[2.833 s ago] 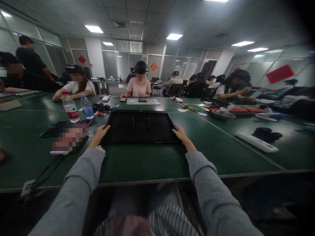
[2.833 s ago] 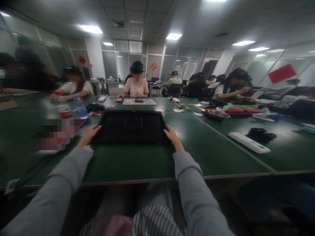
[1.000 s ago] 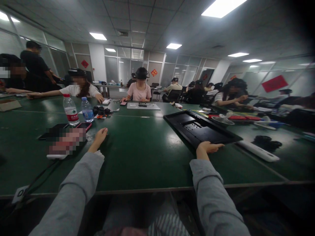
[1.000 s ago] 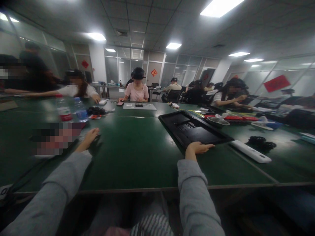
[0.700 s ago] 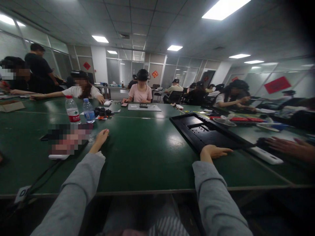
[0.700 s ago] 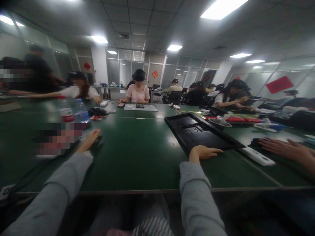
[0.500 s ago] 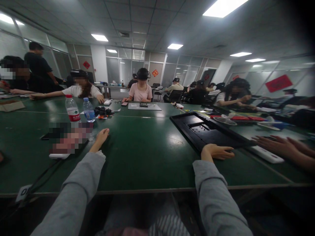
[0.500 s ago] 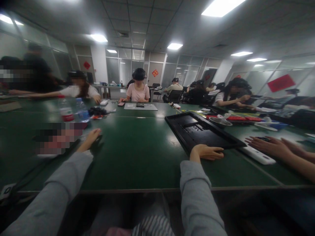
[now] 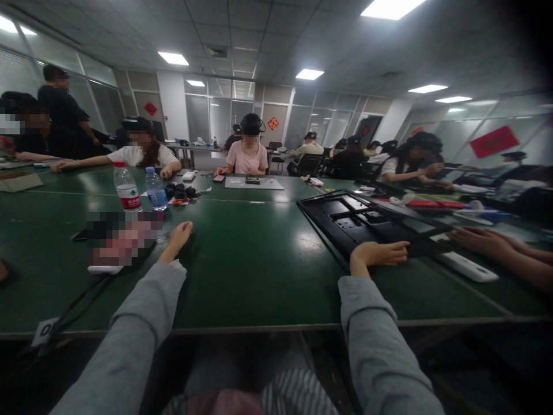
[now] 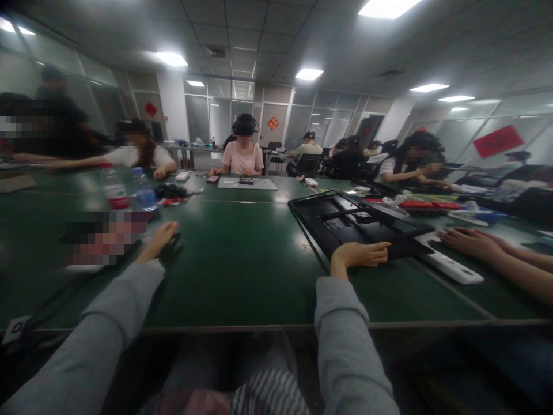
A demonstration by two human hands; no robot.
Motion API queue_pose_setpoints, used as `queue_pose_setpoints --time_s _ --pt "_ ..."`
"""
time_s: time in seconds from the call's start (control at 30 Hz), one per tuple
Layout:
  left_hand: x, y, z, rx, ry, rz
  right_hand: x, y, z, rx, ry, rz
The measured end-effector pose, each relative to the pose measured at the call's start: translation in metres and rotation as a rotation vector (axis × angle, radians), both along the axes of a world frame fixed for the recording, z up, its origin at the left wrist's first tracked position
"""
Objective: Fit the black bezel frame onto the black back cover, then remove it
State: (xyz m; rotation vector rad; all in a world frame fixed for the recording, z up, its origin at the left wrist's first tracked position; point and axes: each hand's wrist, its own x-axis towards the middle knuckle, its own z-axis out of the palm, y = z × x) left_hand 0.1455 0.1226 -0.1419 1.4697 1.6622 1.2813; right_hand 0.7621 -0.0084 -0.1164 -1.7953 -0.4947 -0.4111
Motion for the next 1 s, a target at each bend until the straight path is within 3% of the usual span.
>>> queue_pose_setpoints --time_s 0.07,0.1,0.4,0.57,0.73,0.9,1.0 --pt "0.0 0.0 0.0 0.001 0.006 -0.008 -0.011 0.004 0.005 0.063 0.021 -0.167" --pt "0.0 0.001 -0.001 -0.003 0.01 -0.011 -0.018 0.006 0.008 0.079 -0.042 -0.162" --pt "-0.003 0.011 -0.011 0.034 0.016 -0.011 -0.086 0.021 0.031 -0.051 -0.544 0.315" --pt "-0.003 0.012 -0.01 0.05 0.058 0.016 -0.107 0.019 0.035 -0.04 -0.563 0.385" --pt "0.002 0.012 -0.011 0.119 0.049 -0.001 -0.102 0.026 0.026 -0.056 -0.495 0.419" --pt "0.016 0.008 -0.011 0.238 0.126 -0.02 -0.094 0.044 0.005 -0.198 -0.495 0.512" --pt "0.021 0.003 -0.008 0.227 0.171 -0.051 -0.093 0.05 -0.002 -0.275 -0.496 0.557"
